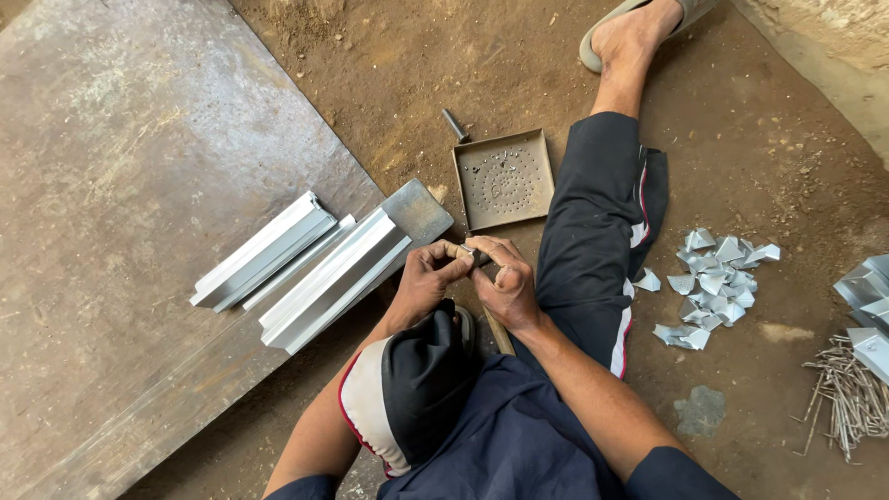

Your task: The person sits on the ground and forms metal strips by hand, placing each strip on a flat metal plate and hammering its edge with a hammer to bend it, then stacks the formed strip with finished pieces and picks up the next strip. Scrap offcuts and a perforated tray sit beside the work area.

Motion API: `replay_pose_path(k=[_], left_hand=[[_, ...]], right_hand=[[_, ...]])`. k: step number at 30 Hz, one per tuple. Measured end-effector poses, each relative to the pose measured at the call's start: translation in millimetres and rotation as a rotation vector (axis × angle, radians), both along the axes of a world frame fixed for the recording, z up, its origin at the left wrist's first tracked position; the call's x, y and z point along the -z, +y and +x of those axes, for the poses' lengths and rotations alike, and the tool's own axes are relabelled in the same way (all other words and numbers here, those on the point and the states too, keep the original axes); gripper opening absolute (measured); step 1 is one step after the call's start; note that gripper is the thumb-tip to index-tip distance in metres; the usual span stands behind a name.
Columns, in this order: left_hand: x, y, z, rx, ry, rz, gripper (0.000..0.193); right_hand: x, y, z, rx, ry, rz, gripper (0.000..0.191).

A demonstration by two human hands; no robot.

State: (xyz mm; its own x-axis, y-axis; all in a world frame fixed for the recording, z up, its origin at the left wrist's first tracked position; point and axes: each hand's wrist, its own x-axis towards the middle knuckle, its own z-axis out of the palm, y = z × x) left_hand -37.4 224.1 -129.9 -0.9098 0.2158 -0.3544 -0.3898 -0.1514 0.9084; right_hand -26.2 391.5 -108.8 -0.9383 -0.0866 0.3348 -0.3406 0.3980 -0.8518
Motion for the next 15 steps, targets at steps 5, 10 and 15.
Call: replay_pose_path(k=[5, 10, 15], left_hand=[[-15, 0, -1, -0.023, 0.029, -0.049, 0.014], [-35, -48, 7, -0.164, 0.544, -0.688, 0.034], [-24, -108, 2, -0.003, 0.564, -1.423, 0.052]], right_hand=[[7, -6, -3, -0.035, -0.087, -0.044, 0.037], [9, 9, -23, -0.045, -0.095, 0.030, 0.038], [21, 26, -68, -0.197, -0.295, -0.024, 0.039]])
